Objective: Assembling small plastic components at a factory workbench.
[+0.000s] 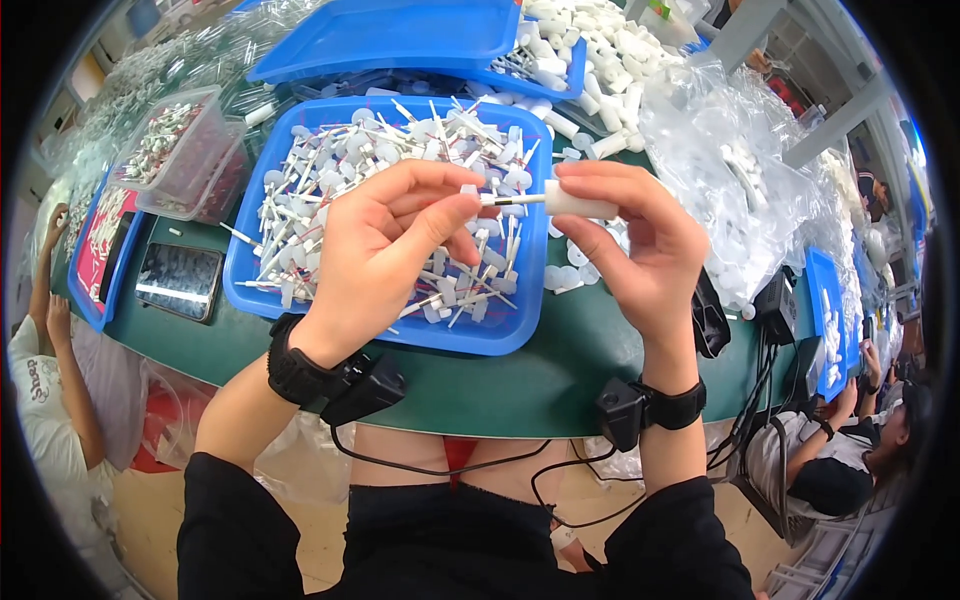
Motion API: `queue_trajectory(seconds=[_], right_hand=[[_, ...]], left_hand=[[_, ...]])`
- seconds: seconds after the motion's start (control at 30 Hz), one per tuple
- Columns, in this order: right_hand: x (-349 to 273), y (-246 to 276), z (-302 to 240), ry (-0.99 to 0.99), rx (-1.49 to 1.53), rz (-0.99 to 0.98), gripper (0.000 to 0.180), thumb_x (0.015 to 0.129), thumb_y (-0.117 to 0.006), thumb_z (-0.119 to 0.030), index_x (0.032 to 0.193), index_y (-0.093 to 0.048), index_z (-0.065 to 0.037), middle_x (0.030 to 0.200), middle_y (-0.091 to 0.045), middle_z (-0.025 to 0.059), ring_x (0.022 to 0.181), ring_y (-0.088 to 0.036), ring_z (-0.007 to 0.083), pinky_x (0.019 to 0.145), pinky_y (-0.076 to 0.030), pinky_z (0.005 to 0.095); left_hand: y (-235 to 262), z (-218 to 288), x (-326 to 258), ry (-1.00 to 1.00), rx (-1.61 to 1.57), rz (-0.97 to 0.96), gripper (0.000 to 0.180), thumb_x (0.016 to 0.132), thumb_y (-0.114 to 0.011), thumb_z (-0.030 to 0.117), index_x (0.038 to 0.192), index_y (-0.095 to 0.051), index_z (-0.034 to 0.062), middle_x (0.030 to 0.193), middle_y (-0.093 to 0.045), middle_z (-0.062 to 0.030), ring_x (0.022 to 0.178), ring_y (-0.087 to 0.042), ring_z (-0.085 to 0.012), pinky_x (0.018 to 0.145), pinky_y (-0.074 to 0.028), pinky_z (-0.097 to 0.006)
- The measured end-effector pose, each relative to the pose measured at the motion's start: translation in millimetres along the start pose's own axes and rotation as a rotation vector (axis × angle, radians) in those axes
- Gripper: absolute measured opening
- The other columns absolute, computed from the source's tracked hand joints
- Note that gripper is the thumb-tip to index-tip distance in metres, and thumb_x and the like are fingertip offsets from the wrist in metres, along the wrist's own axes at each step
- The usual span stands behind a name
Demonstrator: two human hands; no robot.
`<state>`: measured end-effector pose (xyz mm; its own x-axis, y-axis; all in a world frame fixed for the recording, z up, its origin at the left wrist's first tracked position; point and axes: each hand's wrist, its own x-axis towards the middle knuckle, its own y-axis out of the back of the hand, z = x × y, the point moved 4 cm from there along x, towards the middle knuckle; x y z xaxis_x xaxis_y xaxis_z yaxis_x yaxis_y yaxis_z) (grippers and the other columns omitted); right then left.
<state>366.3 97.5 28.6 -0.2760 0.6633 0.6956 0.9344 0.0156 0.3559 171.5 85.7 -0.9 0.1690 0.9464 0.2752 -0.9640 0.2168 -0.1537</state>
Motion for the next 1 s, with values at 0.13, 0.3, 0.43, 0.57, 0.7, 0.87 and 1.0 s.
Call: queue_trajectory(seconds=[0.13,0.3,0.43,0.57,0.7,0.87,1.0], right_hand=[[-7.9,-14.3,10.8,-0.282,0.404,-0.072,0.023,0.077,-0.069,0.001,0.099,-0.065,0.0,0.101,-0.065,0.0096,0.093,-0.063,0.0169,0.081,-0.05,0.0271],[-9.7,-20.7,8.4,-0.298,0.464,-0.069,0.027,0.08,-0.068,0.0,0.105,-0.059,0.004,0.101,-0.064,0.0116,0.095,-0.063,0.0172,0.082,-0.051,0.0279],[-7.7,-17.6,8.2,-0.195,0.407,0.01,0.028,0.078,-0.068,0.001,0.104,-0.059,0.004,0.1,-0.064,0.011,0.092,-0.064,0.0175,0.081,-0.052,0.0278],[-10.7,-17.9,10.0,-0.228,0.442,-0.006,0.029,0.077,-0.069,0.002,0.105,-0.059,0.004,0.1,-0.064,0.0114,0.092,-0.065,0.0177,0.08,-0.052,0.0277],[-10.1,-16.5,10.2,-0.304,0.432,0.012,0.027,0.077,-0.07,0.0,0.102,-0.061,0.004,0.092,-0.067,0.0104,0.085,-0.066,0.016,0.074,-0.053,0.0253],[-11.6,-13.2,9.7,-0.397,0.358,-0.007,0.024,0.076,-0.072,-0.003,0.097,-0.063,0.004,0.083,-0.068,0.0088,0.072,-0.066,0.0125,0.063,-0.052,0.0209],[-13.7,-15.4,12.5,-0.391,0.407,-0.03,0.024,0.075,-0.073,-0.003,0.096,-0.064,0.004,0.087,-0.067,0.0101,0.07,-0.066,0.0118,0.06,-0.052,0.0201]], left_hand=[[-4.4,4.2,-2.4,-0.12,0.041,-0.023,0.021,0.086,-0.058,-0.003,0.106,-0.058,-0.0052,0.101,-0.064,-0.0126,0.081,-0.065,-0.0158,0.07,-0.053,-0.025],[-4.0,4.9,-3.1,-0.116,0.024,-0.016,0.023,0.083,-0.06,-0.005,0.106,-0.059,-0.0055,0.102,-0.063,-0.0128,0.087,-0.065,-0.0167,0.074,-0.053,-0.026],[-6.7,8.3,-2.9,-0.14,0.018,-0.012,0.025,0.082,-0.061,-0.006,0.107,-0.059,-0.0058,0.103,-0.063,-0.0122,0.087,-0.065,-0.0171,0.076,-0.053,-0.026],[-7.0,6.8,-4.1,-0.139,0.031,-0.018,0.026,0.08,-0.06,-0.01,0.105,-0.061,-0.0051,0.109,-0.061,-0.0125,0.092,-0.063,-0.0187,0.081,-0.053,-0.027],[-7.0,8.3,-3.5,-0.277,0.083,-0.044,0.027,0.079,-0.06,-0.012,0.105,-0.062,-0.0041,0.113,-0.057,-0.0134,0.098,-0.061,-0.0197,0.083,-0.054,-0.029],[-4.1,3.4,-2.8,-0.23,0.047,-0.059,0.023,0.079,-0.06,-0.012,0.1,-0.062,-0.0046,0.112,-0.056,-0.0143,0.099,-0.06,-0.0198,0.084,-0.053,-0.03],[-5.4,7.1,-3.4,-0.116,-0.022,0.012,0.021,0.079,-0.061,-0.011,0.099,-0.062,-0.0054,0.106,-0.06,-0.0139,0.096,-0.062,-0.0194,0.083,-0.054,-0.029]])
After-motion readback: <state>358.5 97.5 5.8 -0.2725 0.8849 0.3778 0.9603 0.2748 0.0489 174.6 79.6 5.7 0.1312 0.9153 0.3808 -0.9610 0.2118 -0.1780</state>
